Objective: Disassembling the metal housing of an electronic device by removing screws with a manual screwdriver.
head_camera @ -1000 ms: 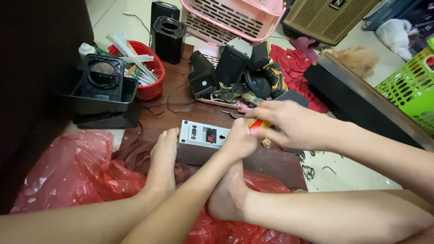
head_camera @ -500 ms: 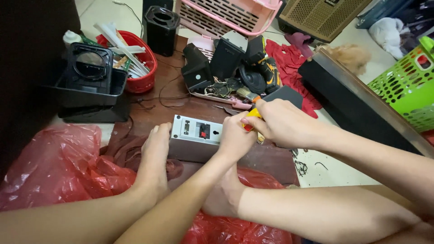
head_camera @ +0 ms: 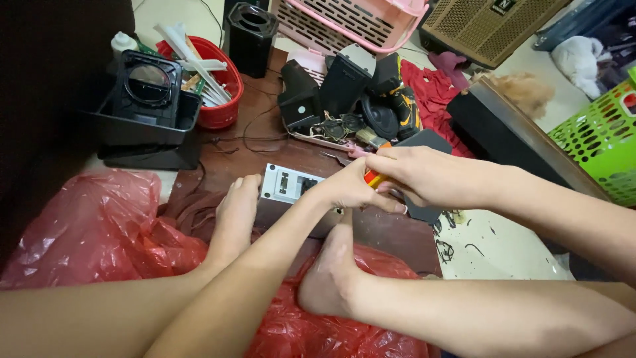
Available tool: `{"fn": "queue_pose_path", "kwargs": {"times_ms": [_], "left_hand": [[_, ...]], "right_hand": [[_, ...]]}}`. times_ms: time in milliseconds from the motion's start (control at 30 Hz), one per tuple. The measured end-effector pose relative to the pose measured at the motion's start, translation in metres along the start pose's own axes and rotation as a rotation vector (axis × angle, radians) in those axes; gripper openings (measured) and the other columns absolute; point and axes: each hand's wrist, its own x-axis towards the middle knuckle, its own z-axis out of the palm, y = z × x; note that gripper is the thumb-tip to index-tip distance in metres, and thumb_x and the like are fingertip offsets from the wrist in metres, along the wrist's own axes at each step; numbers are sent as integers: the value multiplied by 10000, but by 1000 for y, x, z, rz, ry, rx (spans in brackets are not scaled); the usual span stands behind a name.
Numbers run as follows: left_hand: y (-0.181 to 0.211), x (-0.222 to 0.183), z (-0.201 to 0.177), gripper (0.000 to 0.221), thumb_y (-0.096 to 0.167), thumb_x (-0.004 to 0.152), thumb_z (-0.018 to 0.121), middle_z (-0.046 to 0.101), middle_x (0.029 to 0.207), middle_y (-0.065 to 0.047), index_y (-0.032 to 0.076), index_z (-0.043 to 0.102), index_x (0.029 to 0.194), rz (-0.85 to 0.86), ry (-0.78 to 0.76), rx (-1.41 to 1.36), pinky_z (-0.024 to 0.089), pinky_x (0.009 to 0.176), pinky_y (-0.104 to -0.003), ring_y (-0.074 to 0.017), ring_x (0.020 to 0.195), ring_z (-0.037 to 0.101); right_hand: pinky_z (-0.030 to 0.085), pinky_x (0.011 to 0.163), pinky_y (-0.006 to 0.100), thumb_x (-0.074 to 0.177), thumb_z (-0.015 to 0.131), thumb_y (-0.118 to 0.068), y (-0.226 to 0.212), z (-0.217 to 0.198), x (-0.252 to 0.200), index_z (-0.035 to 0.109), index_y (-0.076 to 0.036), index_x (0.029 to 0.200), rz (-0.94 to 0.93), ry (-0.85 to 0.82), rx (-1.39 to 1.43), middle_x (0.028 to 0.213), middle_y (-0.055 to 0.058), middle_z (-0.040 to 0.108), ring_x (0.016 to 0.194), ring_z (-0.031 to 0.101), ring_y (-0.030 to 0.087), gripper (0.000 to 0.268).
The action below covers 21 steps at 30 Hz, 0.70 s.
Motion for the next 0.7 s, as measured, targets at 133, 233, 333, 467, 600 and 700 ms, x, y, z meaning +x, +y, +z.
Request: {"fn": "queue_pose_path", "kwargs": {"times_ms": [133,233,333,467,600,700], "left_hand": [[-7,5,5,295,66,492,822,585,622,-12,57,664,741,26,-6,36,449,542,-194,-88,603,514],[5,4,11,499,41,462,843,593,808,-276,-130,603,865,95,-31,100,492,716,-444,-278,748,542],[12,0,19,337,-42,574,731,578,780,-225,-121,583,866,70,100,93,488,726,-410,-243,767,554],[14,0,21,306,-14,569,725,573,744,-203,-95,586,830,76,133,125,480,700,-385,-226,738,553],[19,-1,21,267,22,564,716,567,697,-174,-63,589,784,103,185,154,470,667,-354,-203,701,552],[20,-1,24,242,46,560,710,563,666,-155,-41,592,753,109,215,191,463,645,-332,-188,677,551]], "right_hand": [[503,611,411,879,455,-126,3,-5,-1,455,-80,978,-128,18,-57,824,99,485,727,545,385,109],[488,738,368,764,521,48,2,-12,7,502,-24,995,-274,-124,-35,877,93,474,731,501,258,243],[406,648,356,685,557,25,16,-3,6,471,-113,837,-438,-42,-578,827,8,433,790,480,246,223],[441,811,375,588,782,-140,7,-5,5,509,-66,956,82,-51,89,858,117,608,853,611,305,464],[492,753,237,683,770,-167,-2,22,19,569,-55,926,459,675,721,795,42,644,766,637,131,335],[503,603,165,746,753,-219,-34,57,41,604,-128,810,725,1122,789,691,0,651,628,639,63,186]]}}
